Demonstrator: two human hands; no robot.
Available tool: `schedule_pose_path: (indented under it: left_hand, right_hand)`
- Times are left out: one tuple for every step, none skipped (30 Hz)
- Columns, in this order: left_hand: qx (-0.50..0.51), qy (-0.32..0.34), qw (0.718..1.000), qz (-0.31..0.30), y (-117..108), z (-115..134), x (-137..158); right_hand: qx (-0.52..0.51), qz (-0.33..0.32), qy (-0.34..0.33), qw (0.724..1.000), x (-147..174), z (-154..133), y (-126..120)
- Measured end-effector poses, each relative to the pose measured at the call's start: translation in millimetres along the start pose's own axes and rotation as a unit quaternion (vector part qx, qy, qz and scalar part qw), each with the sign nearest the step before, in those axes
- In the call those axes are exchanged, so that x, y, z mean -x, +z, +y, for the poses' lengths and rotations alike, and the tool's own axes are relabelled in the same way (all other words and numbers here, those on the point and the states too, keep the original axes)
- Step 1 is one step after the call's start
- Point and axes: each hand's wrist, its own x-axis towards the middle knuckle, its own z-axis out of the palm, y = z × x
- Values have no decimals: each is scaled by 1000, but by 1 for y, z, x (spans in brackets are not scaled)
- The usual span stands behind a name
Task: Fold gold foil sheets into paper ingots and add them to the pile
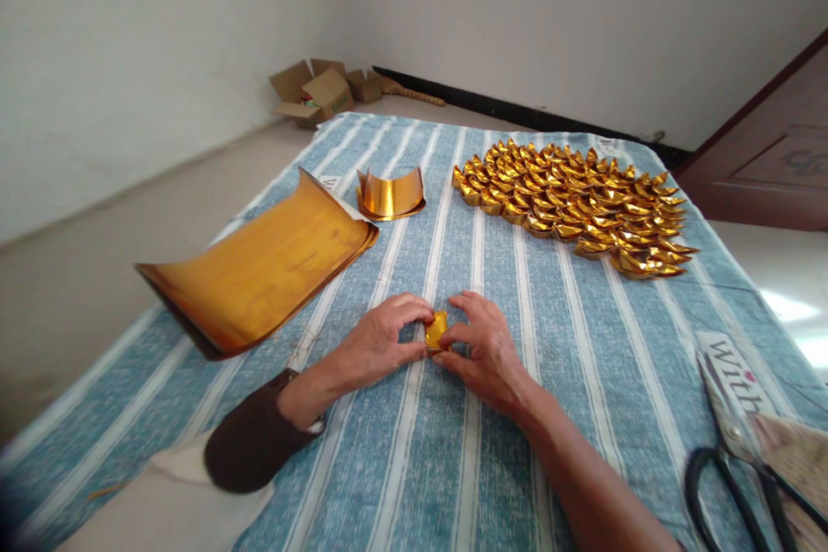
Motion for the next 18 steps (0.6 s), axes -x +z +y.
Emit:
schedule_pose_path:
  left_hand:
    - [-2,0,1000,1,1,0,0]
    - [-5,-1,1000,2,1,0,0]
    - [-9,-2,1000,3,1,0,0]
    - [-13,-2,1000,4,2,0,0]
    - [-16,-1,1000,3,2,0,0]
    - [-17,1,1000,2,2,-1,0]
    - [-18,3,1000,0,2,-1,0]
    - [-19,6,1000,-3,1,-1,0]
    - [-18,9,1000,-6,0,-1,0]
    - [-17,11,1000,-10,0,-1,0]
    - [-16,13,1000,-12,-1,-1,0]
    - [-14,14,1000,-13,-1,0,0]
    - [-13,15,1000,-13,-1,0,1]
    - [-11,16,1000,-11,-1,1,1]
    - [-10,16,1000,-8,-1,1,1]
    - [-9,15,1000,-6,-1,1,1]
    - [-9,15,1000,-3,0,1,1]
    - [-9,14,1000,-2,0,1,1]
  right_hand:
    - [3,-4,-4,1000,0,0,-1]
    - [7,-9,-9,1000,0,-1,-1]
    - [11,-14,-13,1000,0,-1,-1]
    - [16,-18,-16,1000,0,-2,-1]
    - [20,-22,-20,999,0,-3,-1]
    - [24,-25,-23,999,1,-3,-1]
    - [28,-27,-24,999,1,-4,-1]
    - [31,-29,-25,999,1,-5,-1]
    - [34,-32,-25,999,2,-6,-1]
    - [36,-35,-25,998,3,-7,-1]
    - [40,-37,-24,998,3,-8,0]
    - [43,-38,-23,998,4,-9,0]
    - [46,-37,-23,998,5,-10,1]
    - [49,-34,-22,998,5,-12,1]
    - [51,-30,-22,998,6,-13,2]
    - [53,-26,-23,998,6,-14,3]
    - [55,-22,-24,998,7,-15,4]
    - [57,-18,-25,998,7,-16,4]
